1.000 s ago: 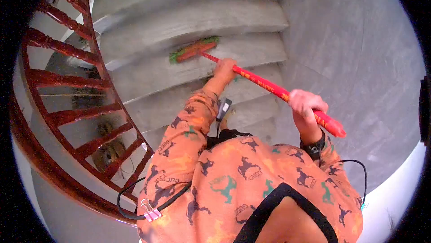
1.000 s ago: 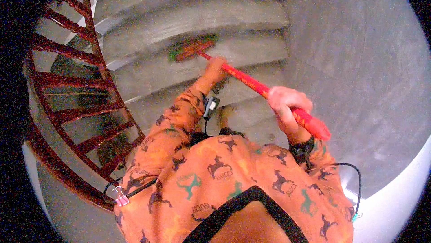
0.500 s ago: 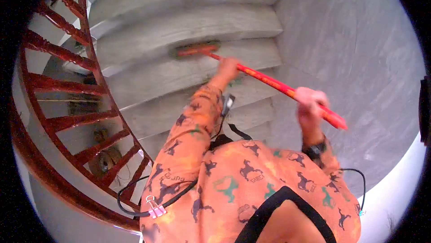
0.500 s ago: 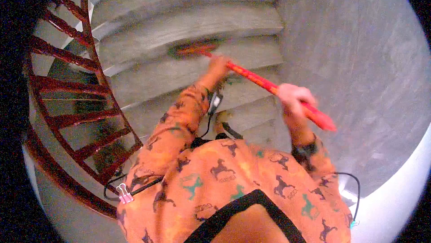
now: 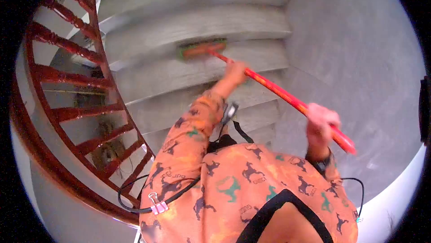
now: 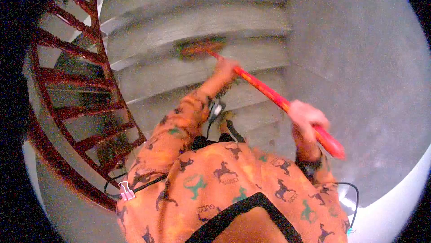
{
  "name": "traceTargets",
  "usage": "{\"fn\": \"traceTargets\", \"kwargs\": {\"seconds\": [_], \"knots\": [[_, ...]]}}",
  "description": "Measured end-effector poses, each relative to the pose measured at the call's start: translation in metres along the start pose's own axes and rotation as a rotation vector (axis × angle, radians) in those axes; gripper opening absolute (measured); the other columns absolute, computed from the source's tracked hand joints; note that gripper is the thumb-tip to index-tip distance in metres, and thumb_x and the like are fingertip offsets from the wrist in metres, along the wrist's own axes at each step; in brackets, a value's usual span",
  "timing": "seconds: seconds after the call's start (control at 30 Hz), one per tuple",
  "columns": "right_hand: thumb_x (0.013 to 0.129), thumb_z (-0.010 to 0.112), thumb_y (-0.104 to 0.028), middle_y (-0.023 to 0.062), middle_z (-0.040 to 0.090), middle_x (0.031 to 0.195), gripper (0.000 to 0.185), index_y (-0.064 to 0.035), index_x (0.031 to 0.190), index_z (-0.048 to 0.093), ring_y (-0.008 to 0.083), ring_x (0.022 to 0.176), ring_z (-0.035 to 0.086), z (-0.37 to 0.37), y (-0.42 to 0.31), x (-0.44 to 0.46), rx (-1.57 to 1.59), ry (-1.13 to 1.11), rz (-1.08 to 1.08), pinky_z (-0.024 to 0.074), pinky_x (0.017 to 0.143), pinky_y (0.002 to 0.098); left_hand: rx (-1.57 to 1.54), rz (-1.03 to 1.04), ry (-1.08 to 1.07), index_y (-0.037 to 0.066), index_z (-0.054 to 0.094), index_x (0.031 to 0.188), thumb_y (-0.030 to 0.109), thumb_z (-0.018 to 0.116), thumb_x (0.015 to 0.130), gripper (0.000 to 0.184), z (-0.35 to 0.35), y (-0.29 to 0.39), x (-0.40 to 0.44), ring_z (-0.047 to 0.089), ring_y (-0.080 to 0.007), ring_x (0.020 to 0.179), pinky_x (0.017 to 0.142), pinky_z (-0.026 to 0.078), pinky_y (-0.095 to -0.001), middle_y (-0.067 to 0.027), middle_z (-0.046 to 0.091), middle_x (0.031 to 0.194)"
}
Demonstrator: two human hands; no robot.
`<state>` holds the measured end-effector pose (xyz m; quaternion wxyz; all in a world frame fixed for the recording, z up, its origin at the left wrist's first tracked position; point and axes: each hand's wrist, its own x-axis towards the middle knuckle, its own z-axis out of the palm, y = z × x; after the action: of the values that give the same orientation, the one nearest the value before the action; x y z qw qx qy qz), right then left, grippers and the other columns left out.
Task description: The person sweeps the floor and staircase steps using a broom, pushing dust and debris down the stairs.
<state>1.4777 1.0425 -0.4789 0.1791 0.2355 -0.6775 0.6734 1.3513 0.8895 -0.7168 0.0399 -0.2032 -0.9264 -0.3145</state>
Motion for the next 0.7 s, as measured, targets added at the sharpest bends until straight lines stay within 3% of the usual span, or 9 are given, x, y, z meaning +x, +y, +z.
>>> {"fn": "traceTargets", "kwargs": {"seconds": [0.03,0.1,0.2,0.27,0.37,0.5,0.57,0.67,0.7], "knots": [[0.075,0.048,-0.007,-0.0038,0.037,0.048,0.018,-0.0100,0.061,0.036,0.0103,0.041,0.033,0.013,0.019,-0.002,-0.100,0.106,0.040,0.0296,0.048,0.0252,-0.011,-0.104,-0.058,0.016,0.060,0.067,0.026,0.058,0.067,0.010,0.007,-0.021,0.002,0.055,-0.0276,0.078,0.076,0.033,-0.0491,-0.0082,0.058,0.072],[0.074,0.048,-0.007,-0.0032,0.036,0.047,0.019,-0.0096,0.060,0.036,0.0110,0.041,0.033,0.002,0.021,-0.006,-0.014,-0.019,0.024,0.0291,0.047,0.0254,-0.026,-0.217,-0.105,0.016,0.059,0.068,0.025,0.058,0.067,0.009,0.011,-0.024,-0.004,0.054,-0.0278,0.078,0.075,0.034,-0.0488,-0.0080,0.058,0.073],[0.070,0.056,-0.002,0.0009,0.043,0.050,0.021,-0.0062,0.057,0.041,0.0132,0.043,0.041,-0.021,-0.009,-0.001,0.257,-0.232,0.092,0.0353,0.045,0.0286,0.064,-0.183,-0.140,0.014,0.059,0.069,0.024,0.058,0.067,0.010,0.008,0.002,-0.040,0.054,-0.0279,0.079,0.078,0.033,-0.0494,-0.0075,0.058,0.073],[0.072,0.055,-0.009,-0.0001,0.041,0.047,0.028,-0.0091,0.053,0.036,0.0124,0.040,0.039,-0.027,-0.035,0.010,0.228,-0.247,0.108,0.0335,0.043,0.0273,0.041,-0.044,-0.083,0.013,0.058,0.072,0.024,0.055,0.070,0.012,-0.001,0.030,-0.057,0.055,-0.0256,0.080,0.087,0.029,-0.0497,-0.0087,0.058,0.074],[0.075,0.049,-0.012,-0.0054,0.034,0.043,0.028,-0.0124,0.053,0.032,0.0079,0.036,0.031,-0.012,-0.046,0.029,0.391,-0.290,-0.020,0.0291,0.043,0.0240,0.015,-0.076,-0.089,0.012,0.059,0.072,0.022,0.056,0.069,0.011,-0.041,0.037,-0.050,0.054,-0.0272,0.083,0.089,0.028,-0.0505,-0.0078,0.057,0.074],[0.076,0.047,-0.007,0.0000,0.039,0.054,0.014,-0.0091,0.067,0.037,0.0140,0.053,0.039,0.028,0.021,0.013,-0.068,-0.049,0.068,0.0314,0.055,0.0271,0.093,-0.240,0.081,0.013,0.059,0.070,0.020,0.054,0.068,0.008,-0.043,-0.056,-0.028,0.054,-0.0284,0.081,0.076,0.034,-0.0486,-0.0091,0.057,0.074],[0.071,0.051,0.006,0.0047,0.049,0.061,0.012,-0.0038,0.066,0.047,0.0183,0.058,0.050,0.040,0.030,0.020,0.130,-0.163,-0.034,0.0438,0.063,0.0321,0.070,-0.276,0.048,0.013,0.059,0.071,0.019,0.054,0.068,0.008,-0.041,-0.062,-0.041,0.054,-0.0281,0.082,0.074,0.034,-0.0483,-0.0094,0.057,0.075],[0.067,0.048,0.007,0.0048,0.046,0.053,0.016,-0.0031,0.056,0.042,0.0175,0.049,0.044,0.045,-0.011,0.039,0.209,-0.502,0.080,0.0401,0.053,0.0300,0.029,-0.288,-0.054,0.012,0.059,0.072,0.020,0.055,0.068,0.010,-0.043,-0.042,-0.050,0.053,-0.0273,0.084,0.074,0.035,-0.0477,-0.0093,0.058,0.076],[0.066,0.050,0.004,0.0035,0.044,0.049,0.020,-0.0043,0.051,0.040,0.0166,0.045,0.043,0.036,-0.016,0.033,0.223,-0.455,0.052,0.0385,0.049,0.0286,0.031,-0.276,-0.155,0.012,0.059,0.072,0.021,0.055,0.068,0.011,-0.039,-0.026,-0.055,0.053,-0.0268,0.085,0.076,0.035,-0.0473,-0.0089,0.058,0.077]]}}
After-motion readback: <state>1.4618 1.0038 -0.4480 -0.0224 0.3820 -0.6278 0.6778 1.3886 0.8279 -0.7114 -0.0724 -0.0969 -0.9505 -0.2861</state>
